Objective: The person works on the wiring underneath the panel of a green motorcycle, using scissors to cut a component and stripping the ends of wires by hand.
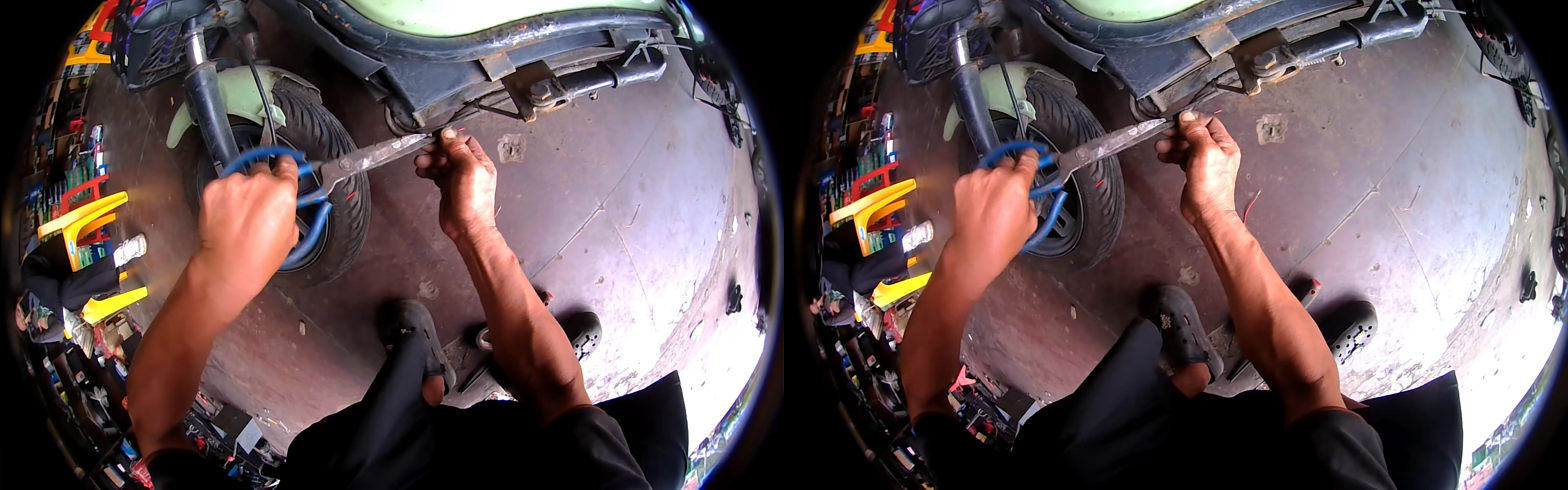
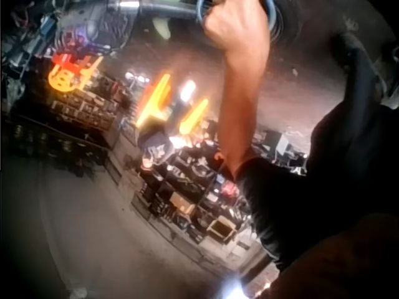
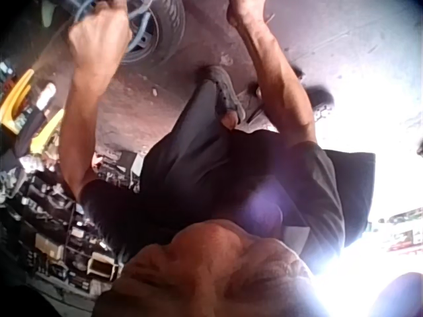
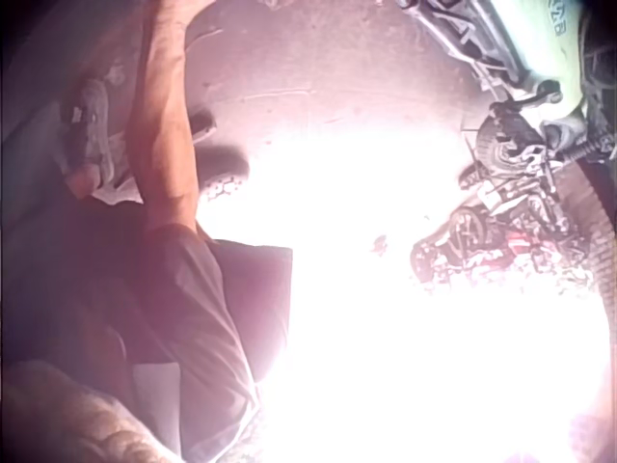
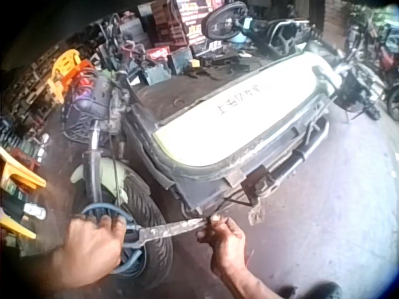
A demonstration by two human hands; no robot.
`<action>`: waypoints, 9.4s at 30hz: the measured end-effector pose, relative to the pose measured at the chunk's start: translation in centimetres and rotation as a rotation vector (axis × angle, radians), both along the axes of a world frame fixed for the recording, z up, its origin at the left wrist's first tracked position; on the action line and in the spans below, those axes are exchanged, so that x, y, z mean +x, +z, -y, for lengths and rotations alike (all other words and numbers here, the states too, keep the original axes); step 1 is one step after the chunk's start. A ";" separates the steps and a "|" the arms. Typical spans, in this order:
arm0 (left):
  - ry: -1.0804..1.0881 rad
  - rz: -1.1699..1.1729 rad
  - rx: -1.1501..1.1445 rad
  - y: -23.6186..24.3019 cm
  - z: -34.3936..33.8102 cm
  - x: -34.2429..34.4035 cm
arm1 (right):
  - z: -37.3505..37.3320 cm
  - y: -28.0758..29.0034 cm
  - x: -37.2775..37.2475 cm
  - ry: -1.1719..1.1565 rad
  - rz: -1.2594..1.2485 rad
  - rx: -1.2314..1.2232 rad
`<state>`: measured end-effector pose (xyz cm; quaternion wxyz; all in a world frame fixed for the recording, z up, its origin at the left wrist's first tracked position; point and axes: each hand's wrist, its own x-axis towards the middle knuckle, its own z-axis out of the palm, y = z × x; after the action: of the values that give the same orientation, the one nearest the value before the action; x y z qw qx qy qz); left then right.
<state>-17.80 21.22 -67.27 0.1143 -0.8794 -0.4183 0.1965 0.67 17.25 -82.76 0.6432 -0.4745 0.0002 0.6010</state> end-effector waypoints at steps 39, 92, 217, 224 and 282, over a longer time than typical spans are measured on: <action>0.275 0.109 -0.416 0.2 -0.6 -0.6 | 0.0 0.4 0.0 0.022 0.013 -0.003; 1.156 1.164 -0.904 -8.6 14.9 -2.7 | -0.8 -1.7 -1.7 -0.149 0.704 0.061; 0.122 0.269 0.236 -6.0 2.9 -1.1 | -0.1 0.1 -0.6 -0.024 -0.325 0.152; 0.052 0.293 0.253 -8.2 1.6 -0.6 | -0.2 -0.2 -0.6 -0.031 -0.369 0.121; -0.082 0.004 0.328 -8.3 -0.3 0.1 | 0.1 0.7 -1.1 -0.016 -0.282 0.101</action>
<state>-17.72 21.57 -75.59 0.2633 -0.8657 -0.4088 0.1189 -0.47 17.14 -82.09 0.6646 -0.3524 0.0641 0.6557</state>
